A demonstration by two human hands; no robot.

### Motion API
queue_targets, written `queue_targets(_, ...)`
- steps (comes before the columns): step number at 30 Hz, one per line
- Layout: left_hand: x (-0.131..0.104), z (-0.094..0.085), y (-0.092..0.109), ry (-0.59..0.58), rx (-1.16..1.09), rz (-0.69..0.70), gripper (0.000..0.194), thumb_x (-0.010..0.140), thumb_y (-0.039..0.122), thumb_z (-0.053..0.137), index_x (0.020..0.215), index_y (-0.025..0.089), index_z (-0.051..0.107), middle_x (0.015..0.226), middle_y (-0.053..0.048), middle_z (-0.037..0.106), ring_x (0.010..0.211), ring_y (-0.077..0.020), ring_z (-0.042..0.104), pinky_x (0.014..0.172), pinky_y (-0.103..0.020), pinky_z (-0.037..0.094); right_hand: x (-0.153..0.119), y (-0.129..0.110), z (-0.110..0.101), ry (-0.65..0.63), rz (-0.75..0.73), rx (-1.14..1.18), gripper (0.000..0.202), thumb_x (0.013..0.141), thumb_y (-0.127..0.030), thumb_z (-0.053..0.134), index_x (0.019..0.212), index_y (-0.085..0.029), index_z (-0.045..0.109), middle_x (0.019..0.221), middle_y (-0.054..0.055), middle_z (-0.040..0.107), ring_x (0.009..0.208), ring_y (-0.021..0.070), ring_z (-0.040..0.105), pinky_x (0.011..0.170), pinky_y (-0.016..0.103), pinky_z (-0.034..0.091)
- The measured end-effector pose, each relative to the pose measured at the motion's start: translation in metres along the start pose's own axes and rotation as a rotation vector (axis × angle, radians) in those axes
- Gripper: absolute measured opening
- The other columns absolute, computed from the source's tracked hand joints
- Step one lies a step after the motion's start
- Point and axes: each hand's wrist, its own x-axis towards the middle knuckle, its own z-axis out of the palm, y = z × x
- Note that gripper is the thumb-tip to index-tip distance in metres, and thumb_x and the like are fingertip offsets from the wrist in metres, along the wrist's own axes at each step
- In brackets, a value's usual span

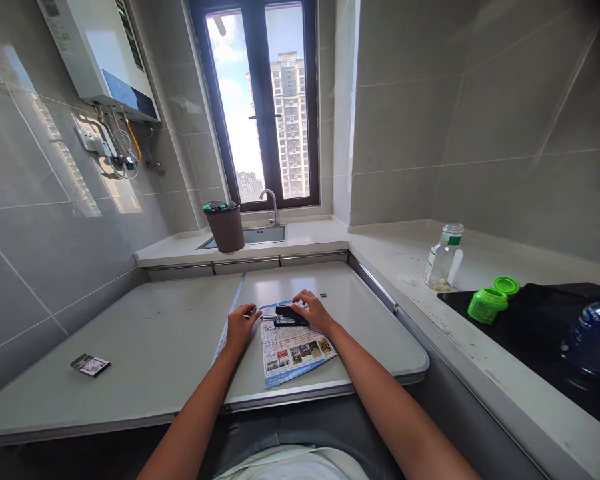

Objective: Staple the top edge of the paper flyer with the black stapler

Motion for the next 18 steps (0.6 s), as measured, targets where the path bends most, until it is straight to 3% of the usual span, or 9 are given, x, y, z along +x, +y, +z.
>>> queue_targets(3,-0.0049,0.0015,0.0001,-0.046,-0.051,0.033,0.026,0.088,0.038,0.073,0.103,0.020,0.083,0.097,-0.009,0.084,0.084,-0.0276,0.080,0.082,-0.041,0.066,-0.0014,-0.0027,0.0021,-0.087,-0.014,0.001,0.021,0.097,-0.040,0.080,0.110,-0.024,0.074,0.111,0.006,0.071,0.111,0.0243,0.064,0.097,0.037,0.050)
queue_targets(9,-0.0076,0.0024,0.0055,-0.072,-0.072,0.094,0.032,0.096,0.041,0.065,0.116,0.020,0.077,0.094,-0.007,0.082,0.082,-0.0262,0.078,0.082,-0.041,0.063,-0.0045,-0.0093,0.0056,-0.191,0.024,-0.043,0.040,0.084,-0.028,0.092,0.119,-0.022,0.072,0.117,0.008,0.072,0.112,0.0263,0.065,0.102,0.040,0.051)
queue_targets(13,-0.0077,0.0026,0.0065,-0.117,-0.083,0.139,0.023,0.100,0.038,0.062,0.116,0.023,0.071,0.107,-0.007,0.083,0.099,-0.0261,0.079,0.090,-0.040,0.062,-0.0067,-0.0097,0.0067,-0.216,0.047,-0.052,0.041,0.087,-0.024,0.088,0.125,-0.021,0.072,0.119,0.009,0.074,0.112,0.0264,0.068,0.102,0.041,0.053)
queue_targets(18,-0.0099,0.0050,0.0060,-0.214,-0.030,0.207,0.013,0.101,0.027,0.063,0.101,0.024,0.075,0.108,-0.008,0.083,0.103,-0.0274,0.077,0.097,-0.043,0.057,-0.0075,-0.0076,0.0084,-0.220,0.073,-0.063,0.040,0.088,-0.025,0.087,0.126,-0.022,0.074,0.117,0.009,0.075,0.108,0.0260,0.069,0.101,0.041,0.054)
